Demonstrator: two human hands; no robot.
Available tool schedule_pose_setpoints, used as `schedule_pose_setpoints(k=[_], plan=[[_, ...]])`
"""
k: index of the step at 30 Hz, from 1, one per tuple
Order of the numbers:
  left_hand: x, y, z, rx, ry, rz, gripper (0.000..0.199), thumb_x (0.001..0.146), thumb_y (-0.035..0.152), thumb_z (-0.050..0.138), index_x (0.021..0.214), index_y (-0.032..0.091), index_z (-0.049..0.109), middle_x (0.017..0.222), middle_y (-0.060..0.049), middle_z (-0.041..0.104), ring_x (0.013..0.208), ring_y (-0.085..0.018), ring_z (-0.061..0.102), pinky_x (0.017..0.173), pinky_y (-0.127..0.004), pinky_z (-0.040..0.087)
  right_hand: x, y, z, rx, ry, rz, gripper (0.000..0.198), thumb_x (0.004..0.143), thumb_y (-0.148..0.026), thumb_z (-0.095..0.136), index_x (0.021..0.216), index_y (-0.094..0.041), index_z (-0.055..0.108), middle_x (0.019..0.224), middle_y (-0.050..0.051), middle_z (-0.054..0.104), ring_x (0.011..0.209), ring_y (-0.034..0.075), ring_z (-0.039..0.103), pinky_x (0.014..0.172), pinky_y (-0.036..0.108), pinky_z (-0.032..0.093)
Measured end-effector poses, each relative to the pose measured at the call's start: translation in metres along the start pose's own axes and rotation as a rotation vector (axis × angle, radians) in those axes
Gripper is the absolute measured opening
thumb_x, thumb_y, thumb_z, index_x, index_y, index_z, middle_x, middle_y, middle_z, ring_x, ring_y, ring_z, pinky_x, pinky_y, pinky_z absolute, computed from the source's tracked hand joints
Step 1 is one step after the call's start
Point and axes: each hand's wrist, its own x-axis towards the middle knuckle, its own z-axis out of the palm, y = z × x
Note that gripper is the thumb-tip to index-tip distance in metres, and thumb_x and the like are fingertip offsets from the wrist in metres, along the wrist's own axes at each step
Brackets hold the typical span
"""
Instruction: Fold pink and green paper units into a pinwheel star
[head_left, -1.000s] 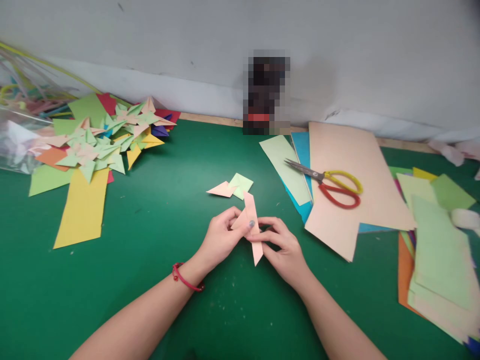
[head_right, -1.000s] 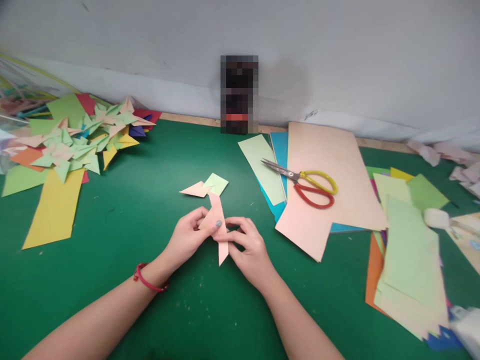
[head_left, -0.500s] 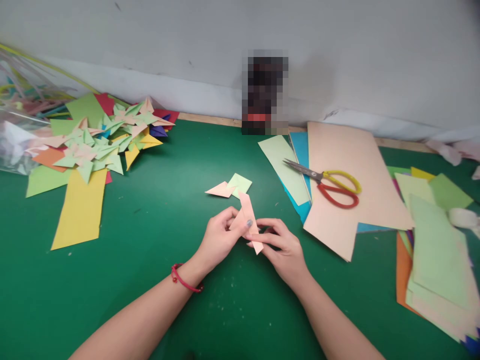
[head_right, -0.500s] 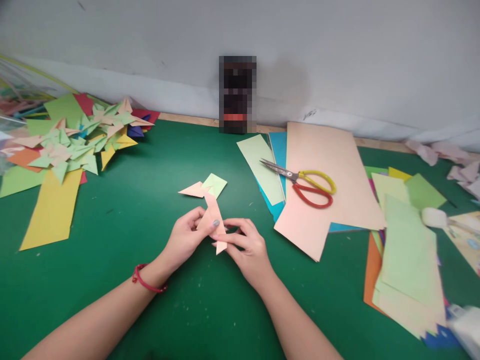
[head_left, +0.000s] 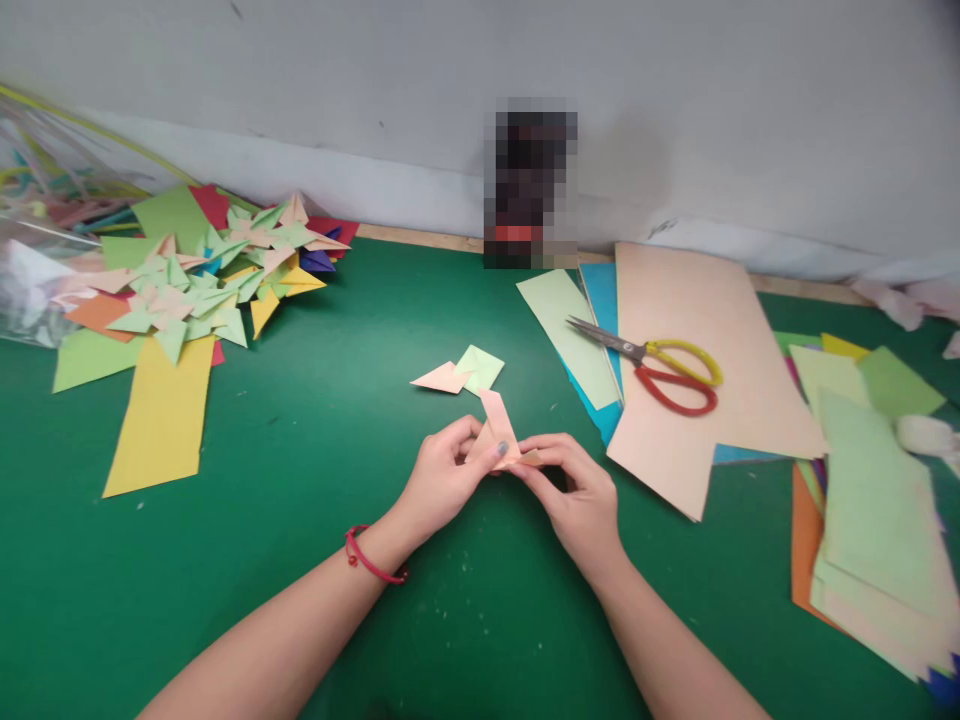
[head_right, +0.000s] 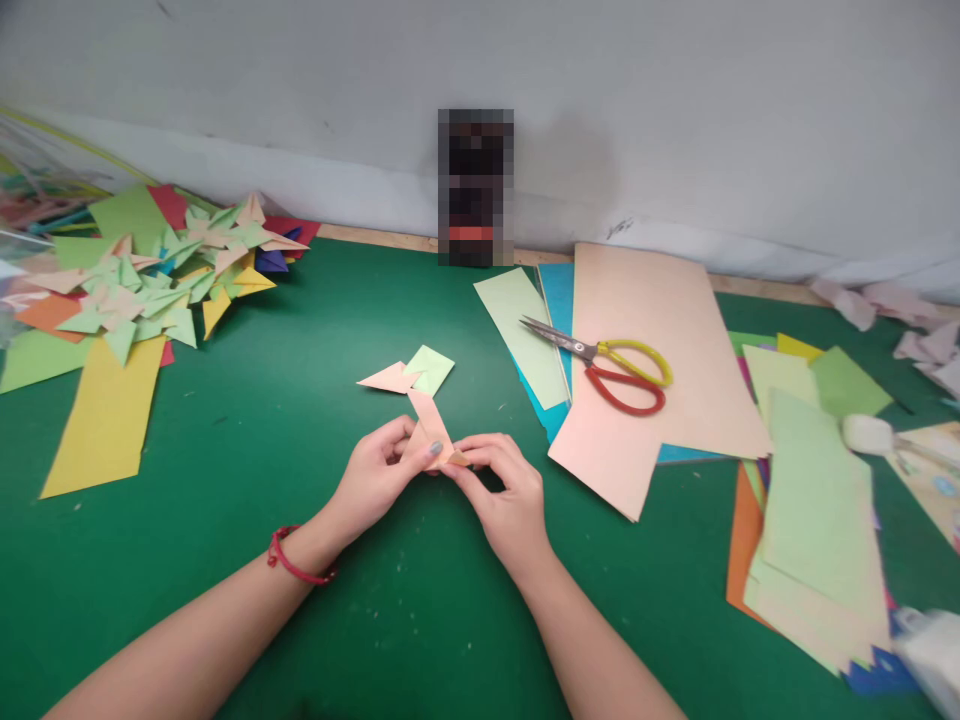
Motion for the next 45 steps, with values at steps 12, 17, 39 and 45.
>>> schedule_pose_setpoints(k=[12,17,39,45], plan=[[-0.0010,-0.0028,-0.0003,0.014,-0.054,-0.001,0.023,0.081,0.038,0.054,0.073,0.016,0.052,0.066,0.000,0.062,0.060,-0.012,0.055,0.057,-0.022,0.040,-0.0035,0.0054,0.0007,0.077,0.031,0.094,0.003,0.077,-0.020,0.064,0.078,-0.021,0.061,0.078,0.003,0.062,0.074,0.017,0.058,0.069,0.033,0.049],[-0.0012,-0.0023,-0.0007,0.023,-0.067,0.011,0.024,0.082,0.038,0.054,0.072,0.017,0.051,0.065,0.001,0.061,0.058,-0.011,0.054,0.056,-0.021,0.038,-0.0048,0.0061,0.0030,0.112,0.054,0.103,0.005,0.076,-0.017,0.064,0.076,-0.020,0.061,0.078,0.003,0.061,0.075,0.016,0.059,0.070,0.032,0.048],[-0.0021,0.0011,-0.0005,0.182,-0.085,0.093,0.022,0.079,0.038,0.056,0.082,0.016,0.057,0.069,0.000,0.061,0.060,-0.012,0.053,0.054,-0.021,0.037,-0.0032,0.0089,0.0051,0.201,0.130,0.125,0.006,0.075,-0.015,0.065,0.074,-0.020,0.060,0.077,0.002,0.061,0.076,0.016,0.059,0.070,0.032,0.048],[-0.0016,-0.0013,0.0000,0.125,-0.100,0.065,0.020,0.082,0.037,0.053,0.080,0.016,0.053,0.071,0.000,0.063,0.063,-0.012,0.056,0.056,-0.021,0.038,-0.0037,0.0083,0.0051,0.182,0.130,0.125,0.005,0.075,-0.016,0.065,0.075,-0.020,0.061,0.078,0.002,0.062,0.076,0.017,0.060,0.071,0.033,0.048]])
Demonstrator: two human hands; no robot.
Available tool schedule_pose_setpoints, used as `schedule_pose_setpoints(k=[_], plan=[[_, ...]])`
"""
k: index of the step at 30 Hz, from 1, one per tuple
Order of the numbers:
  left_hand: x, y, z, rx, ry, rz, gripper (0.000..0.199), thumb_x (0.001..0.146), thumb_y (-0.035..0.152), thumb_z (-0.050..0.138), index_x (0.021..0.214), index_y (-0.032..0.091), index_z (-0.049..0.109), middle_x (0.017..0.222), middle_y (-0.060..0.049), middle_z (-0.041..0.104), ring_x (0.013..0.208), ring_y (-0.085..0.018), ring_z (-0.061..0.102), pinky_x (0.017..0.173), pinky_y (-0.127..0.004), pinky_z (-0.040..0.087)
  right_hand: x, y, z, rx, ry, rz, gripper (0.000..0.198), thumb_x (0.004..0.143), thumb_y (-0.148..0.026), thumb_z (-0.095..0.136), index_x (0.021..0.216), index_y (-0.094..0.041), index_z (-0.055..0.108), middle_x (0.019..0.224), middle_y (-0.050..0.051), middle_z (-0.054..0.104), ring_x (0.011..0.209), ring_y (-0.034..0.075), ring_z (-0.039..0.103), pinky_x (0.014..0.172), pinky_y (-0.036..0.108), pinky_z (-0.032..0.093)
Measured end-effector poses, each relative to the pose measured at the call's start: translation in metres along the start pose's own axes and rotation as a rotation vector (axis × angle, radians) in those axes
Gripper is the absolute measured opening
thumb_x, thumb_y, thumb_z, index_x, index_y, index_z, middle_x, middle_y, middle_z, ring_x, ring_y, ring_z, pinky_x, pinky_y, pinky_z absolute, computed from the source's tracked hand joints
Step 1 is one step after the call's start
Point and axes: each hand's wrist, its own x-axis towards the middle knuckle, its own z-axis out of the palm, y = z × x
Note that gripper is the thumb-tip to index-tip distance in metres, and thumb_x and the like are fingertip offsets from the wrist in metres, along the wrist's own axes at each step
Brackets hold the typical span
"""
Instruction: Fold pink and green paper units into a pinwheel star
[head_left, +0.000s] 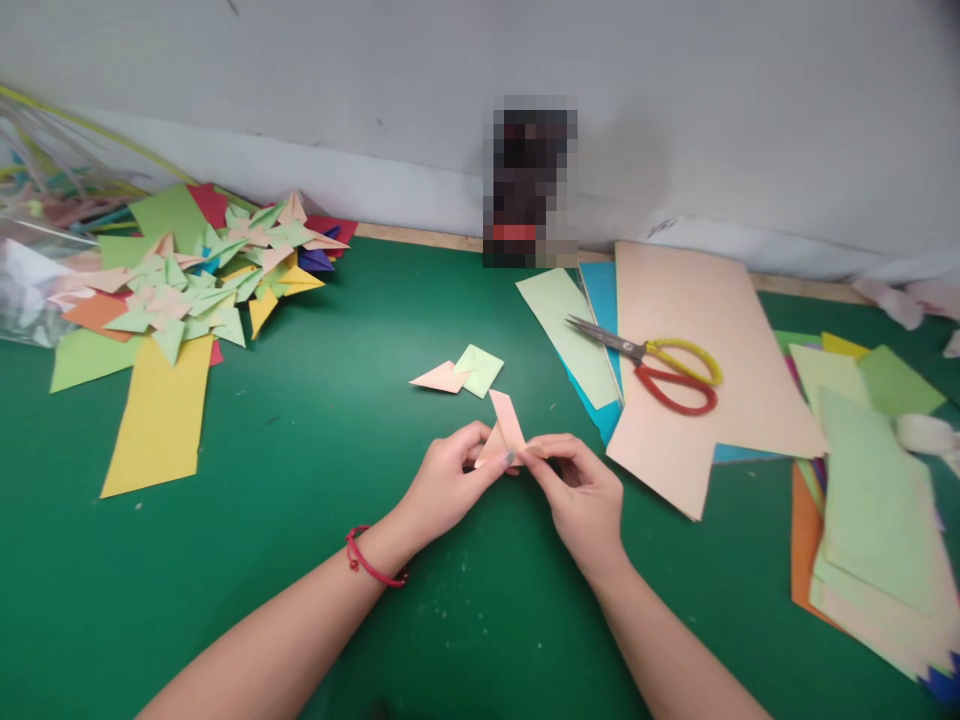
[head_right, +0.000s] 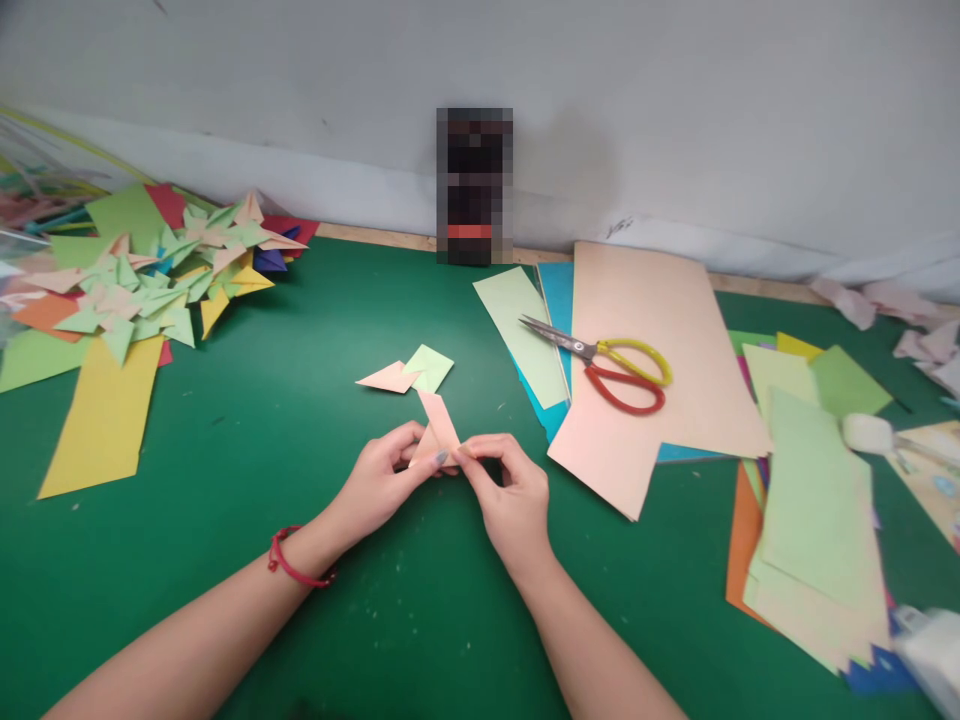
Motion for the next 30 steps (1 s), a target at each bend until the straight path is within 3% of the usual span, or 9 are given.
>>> schedule_pose_setpoints(k=[4,15,23,30], plan=[[0.0014,-0.0023,0.0008,0.016,0.040,-0.012,0.027,0.084,0.039,0.049,0.073,0.015,0.051,0.061,0.003,0.055,0.055,-0.009,0.048,0.052,-0.020,0.035,-0.0004,-0.0008,-0.0007,-0.025,-0.023,-0.013,0.006,0.075,-0.015,0.065,0.075,-0.020,0.062,0.079,0.002,0.062,0.076,0.016,0.060,0.072,0.033,0.048],[0.0005,-0.0033,0.0008,0.043,0.050,-0.008,0.029,0.086,0.041,0.046,0.071,0.015,0.050,0.058,0.004,0.048,0.051,-0.008,0.040,0.049,-0.020,0.030,-0.0011,0.0006,-0.0003,-0.031,-0.010,0.005,0.005,0.075,-0.017,0.065,0.076,-0.021,0.062,0.080,0.003,0.064,0.078,0.017,0.061,0.074,0.034,0.049],[0.0006,-0.0051,0.0014,0.002,0.044,-0.008,0.029,0.085,0.042,0.046,0.072,0.016,0.050,0.062,0.002,0.052,0.053,-0.009,0.045,0.051,-0.020,0.033,-0.0015,-0.0009,0.0001,-0.023,0.001,-0.009,0.005,0.075,-0.016,0.065,0.076,-0.020,0.062,0.080,0.002,0.064,0.078,0.017,0.061,0.074,0.033,0.049],[-0.0001,-0.0027,0.0017,0.047,0.043,0.012,0.028,0.084,0.040,0.047,0.070,0.016,0.047,0.059,0.004,0.046,0.052,-0.008,0.039,0.050,-0.020,0.031,-0.0014,-0.0017,0.0011,-0.029,0.022,-0.012,0.003,0.076,-0.019,0.064,0.075,-0.020,0.062,0.078,0.003,0.063,0.077,0.018,0.061,0.073,0.035,0.050]])
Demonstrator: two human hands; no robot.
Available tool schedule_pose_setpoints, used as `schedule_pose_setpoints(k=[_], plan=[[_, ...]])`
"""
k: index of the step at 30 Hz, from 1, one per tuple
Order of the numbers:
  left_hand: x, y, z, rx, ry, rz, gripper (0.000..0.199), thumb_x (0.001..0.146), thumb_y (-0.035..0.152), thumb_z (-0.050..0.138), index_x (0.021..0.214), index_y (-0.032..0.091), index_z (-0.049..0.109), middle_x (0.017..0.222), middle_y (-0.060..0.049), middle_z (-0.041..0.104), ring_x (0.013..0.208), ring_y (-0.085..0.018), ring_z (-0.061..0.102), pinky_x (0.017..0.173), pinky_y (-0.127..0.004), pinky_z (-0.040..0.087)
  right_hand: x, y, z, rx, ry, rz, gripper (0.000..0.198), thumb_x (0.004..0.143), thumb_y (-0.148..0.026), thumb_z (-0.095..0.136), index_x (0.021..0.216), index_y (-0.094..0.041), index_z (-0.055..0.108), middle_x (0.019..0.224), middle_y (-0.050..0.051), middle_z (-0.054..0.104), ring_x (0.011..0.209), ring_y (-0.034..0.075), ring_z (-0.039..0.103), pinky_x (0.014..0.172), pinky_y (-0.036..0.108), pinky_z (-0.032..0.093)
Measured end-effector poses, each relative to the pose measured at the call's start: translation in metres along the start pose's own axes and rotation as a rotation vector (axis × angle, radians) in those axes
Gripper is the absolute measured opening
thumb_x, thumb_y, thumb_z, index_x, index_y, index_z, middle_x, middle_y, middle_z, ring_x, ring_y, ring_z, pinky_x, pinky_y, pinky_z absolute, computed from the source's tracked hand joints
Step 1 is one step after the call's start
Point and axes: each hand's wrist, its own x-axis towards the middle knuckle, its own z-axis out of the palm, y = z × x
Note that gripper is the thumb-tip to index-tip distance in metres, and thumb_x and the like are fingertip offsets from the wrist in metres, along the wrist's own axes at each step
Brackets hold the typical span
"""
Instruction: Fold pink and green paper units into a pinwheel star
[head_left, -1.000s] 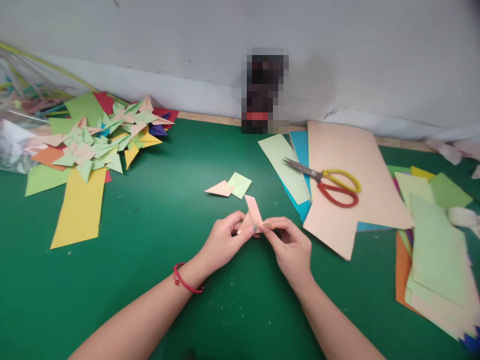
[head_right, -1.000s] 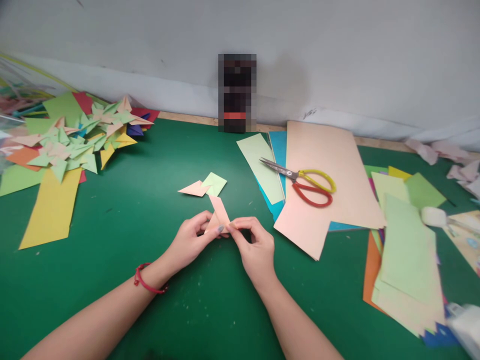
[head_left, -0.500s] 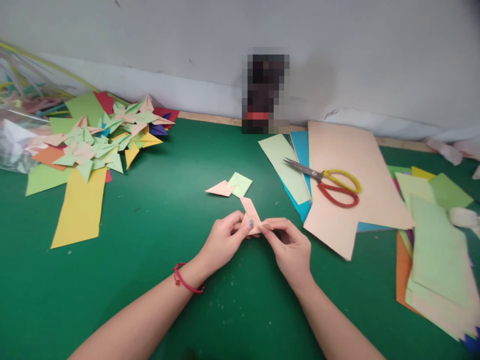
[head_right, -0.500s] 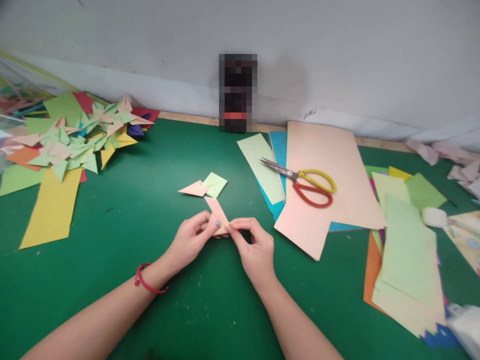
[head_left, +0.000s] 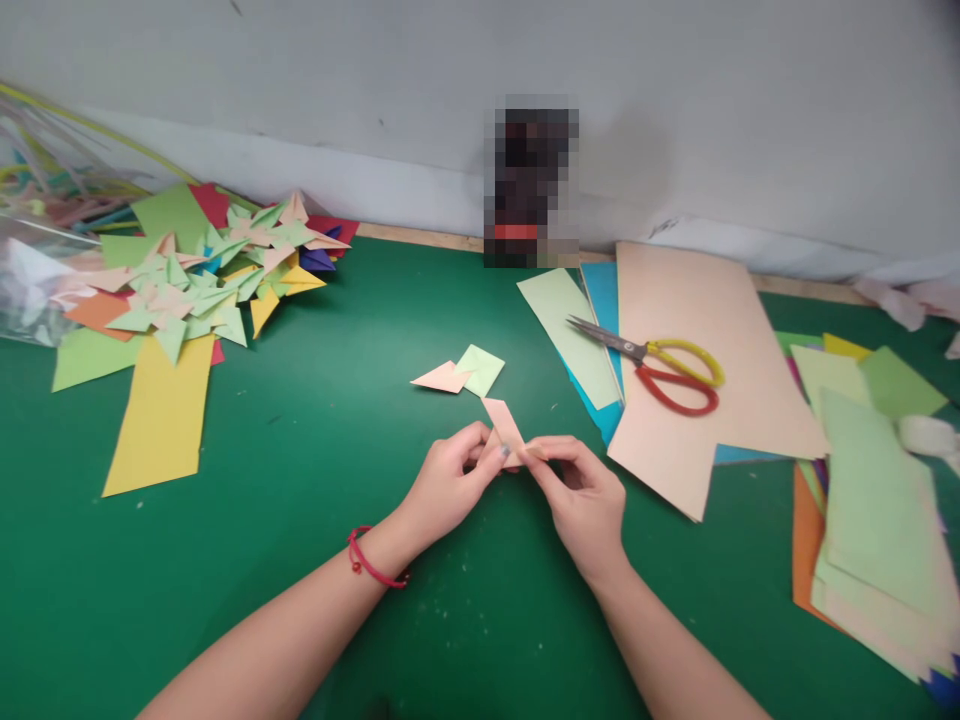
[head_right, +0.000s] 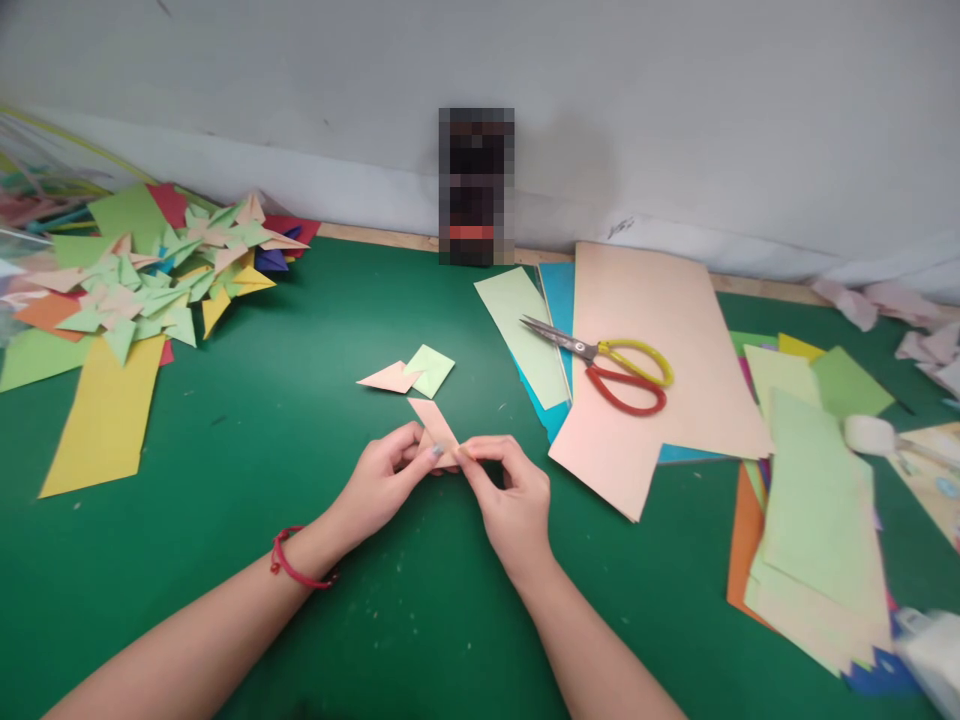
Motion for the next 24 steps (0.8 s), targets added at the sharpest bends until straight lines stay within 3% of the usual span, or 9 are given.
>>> schedule_pose_setpoints(k=[5,11,18,24], plan=[[-0.0004,0.0015,-0.0007,0.090,-0.002,0.013,0.023,0.081,0.037,0.053,0.073,0.015,0.050,0.064,0.003,0.053,0.055,-0.009,0.045,0.051,-0.020,0.032,0.0003,-0.0001,0.0001,0.007,-0.001,-0.002,0.003,0.076,-0.020,0.064,0.075,-0.020,0.061,0.078,0.003,0.063,0.076,0.018,0.061,0.072,0.035,0.050],[-0.0003,0.0016,-0.0007,0.000,-0.031,0.016,0.018,0.083,0.031,0.051,0.075,0.015,0.051,0.072,-0.001,0.062,0.064,-0.012,0.055,0.057,-0.021,0.038,-0.0001,0.0005,0.0001,0.017,-0.008,-0.010,0.006,0.076,-0.016,0.064,0.076,-0.020,0.061,0.079,0.003,0.063,0.076,0.017,0.060,0.073,0.035,0.050],[0.0008,0.0007,-0.0006,0.011,0.006,-0.009,0.028,0.084,0.038,0.048,0.068,0.016,0.047,0.058,0.005,0.048,0.052,-0.008,0.041,0.050,-0.019,0.031,0.0000,0.0002,-0.0002,0.016,-0.019,-0.017,0.004,0.076,-0.019,0.065,0.075,-0.020,0.061,0.078,0.003,0.063,0.075,0.017,0.060,0.071,0.034,0.050],[0.0009,0.0012,-0.0013,0.031,0.020,-0.016,0.028,0.084,0.039,0.048,0.069,0.016,0.048,0.058,0.004,0.048,0.053,-0.008,0.041,0.051,-0.019,0.032,0.0013,0.0001,0.0005,0.033,-0.070,0.066,0.006,0.077,-0.022,0.063,0.081,-0.021,0.059,0.077,0.002,0.060,0.073,0.016,0.058,0.070,0.032,0.050]])
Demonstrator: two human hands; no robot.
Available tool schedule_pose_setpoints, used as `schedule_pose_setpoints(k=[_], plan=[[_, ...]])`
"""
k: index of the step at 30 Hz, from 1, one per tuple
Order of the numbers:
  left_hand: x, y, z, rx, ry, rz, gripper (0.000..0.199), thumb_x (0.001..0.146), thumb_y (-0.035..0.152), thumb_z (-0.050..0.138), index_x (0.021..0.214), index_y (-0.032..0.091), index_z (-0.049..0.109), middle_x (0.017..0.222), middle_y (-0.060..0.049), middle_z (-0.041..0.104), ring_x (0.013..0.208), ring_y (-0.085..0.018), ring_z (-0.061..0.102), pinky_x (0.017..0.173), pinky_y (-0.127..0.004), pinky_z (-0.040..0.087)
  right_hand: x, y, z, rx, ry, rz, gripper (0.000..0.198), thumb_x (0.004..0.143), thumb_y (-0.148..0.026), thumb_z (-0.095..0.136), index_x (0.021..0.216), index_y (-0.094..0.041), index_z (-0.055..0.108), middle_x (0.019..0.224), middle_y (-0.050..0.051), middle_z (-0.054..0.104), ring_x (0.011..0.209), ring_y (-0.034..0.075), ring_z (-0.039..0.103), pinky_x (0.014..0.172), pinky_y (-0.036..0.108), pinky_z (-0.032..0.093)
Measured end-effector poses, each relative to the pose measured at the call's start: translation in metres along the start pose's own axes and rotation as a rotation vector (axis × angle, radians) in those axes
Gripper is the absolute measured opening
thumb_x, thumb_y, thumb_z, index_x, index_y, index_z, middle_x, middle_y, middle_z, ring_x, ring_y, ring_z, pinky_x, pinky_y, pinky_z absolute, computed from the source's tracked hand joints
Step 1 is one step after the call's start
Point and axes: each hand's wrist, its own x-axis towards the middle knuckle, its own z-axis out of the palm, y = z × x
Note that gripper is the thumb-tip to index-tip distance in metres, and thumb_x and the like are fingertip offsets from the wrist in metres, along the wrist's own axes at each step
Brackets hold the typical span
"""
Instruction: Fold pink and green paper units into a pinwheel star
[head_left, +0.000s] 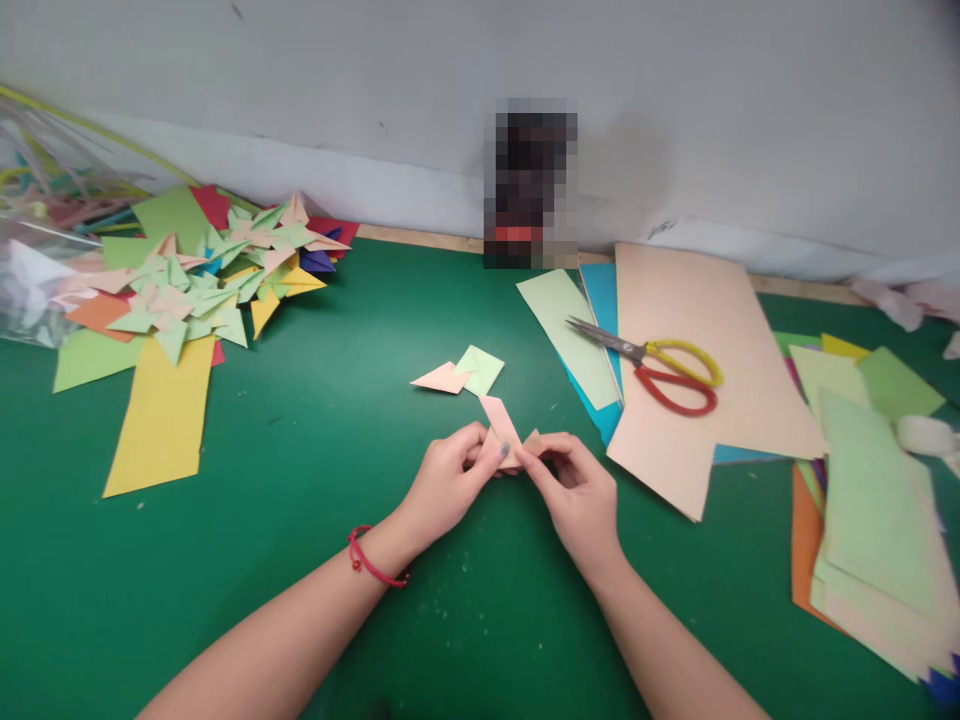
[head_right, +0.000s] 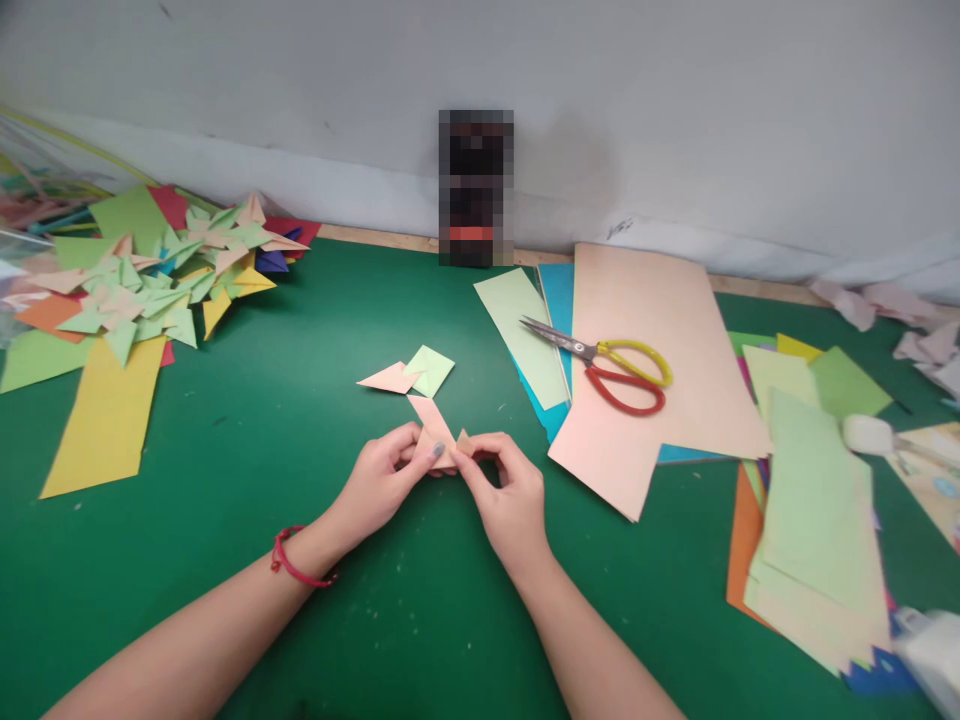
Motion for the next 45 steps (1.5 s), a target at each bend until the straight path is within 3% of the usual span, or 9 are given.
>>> schedule_pose_setpoints(k=[3,9,21,35,41,45], plan=[[-0.0004,0.0006,0.0002,-0.010,0.015,-0.008,0.027,0.084,0.039,0.048,0.069,0.016,0.048,0.058,0.004,0.048,0.052,-0.009,0.042,0.050,-0.020,0.032,0.0015,0.0005,-0.0003,-0.013,-0.014,0.037,0.011,0.078,-0.026,0.062,0.086,-0.021,0.058,0.076,0.002,0.059,0.069,0.015,0.057,0.065,0.031,0.050],[-0.0011,0.0013,0.0006,0.038,0.028,0.018,0.029,0.084,0.038,0.048,0.064,0.016,0.044,0.054,0.006,0.040,0.049,-0.007,0.034,0.048,-0.019,0.027,0.0033,-0.0025,-0.0030,-0.192,-0.057,-0.034,0.012,0.081,-0.027,0.058,0.072,-0.020,0.059,0.076,0.002,0.054,0.069,0.015,0.053,0.059,0.028,0.043],[-0.0034,-0.0010,0.0015,0.073,0.027,0.009,0.026,0.086,0.038,0.046,0.071,0.016,0.050,0.061,0.002,0.053,0.054,-0.010,0.046,0.052,-0.021,0.033,0.0028,-0.0014,-0.0021,-0.180,-0.091,-0.017,0.013,0.083,-0.028,0.056,0.073,-0.020,0.059,0.075,0.002,0.055,0.068,0.015,0.052,0.061,0.029,0.043],[-0.0030,-0.0001,0.0021,0.055,0.042,0.025,0.028,0.086,0.036,0.046,0.066,0.016,0.043,0.055,0.005,0.043,0.052,-0.007,0.038,0.050,-0.019,0.029,0.0024,-0.0009,-0.0012,-0.170,-0.080,-0.031,0.011,0.083,-0.024,0.056,0.073,-0.020,0.058,0.076,0.002,0.053,0.069,0.015,0.051,0.061,0.029,0.042],[-0.0031,0.0005,0.0013,0.036,0.032,0.029,0.027,0.085,0.035,0.047,0.067,0.016,0.044,0.057,0.004,0.048,0.053,-0.008,0.043,0.051,-0.018,0.032,0.0037,-0.0023,-0.0018,-0.190,-0.099,-0.044,0.011,0.084,-0.022,0.055,0.074,-0.020,0.057,0.076,0.002,0.052,0.069,0.015,0.050,0.061,0.028,0.041],[-0.0033,0.0005,0.0012,0.027,0.033,0.041,0.028,0.085,0.035,0.047,0.065,0.016,0.041,0.054,0.006,0.044,0.050,-0.007,0.038,0.049,-0.018,0.029,0.0036,-0.0051,-0.0015,-0.195,-0.107,-0.054,0.011,0.084,-0.021,0.053,0.074,-0.019,0.057,0.076,0.001,0.051,0.068,0.014,0.049,0.059,0.027,0.039]])
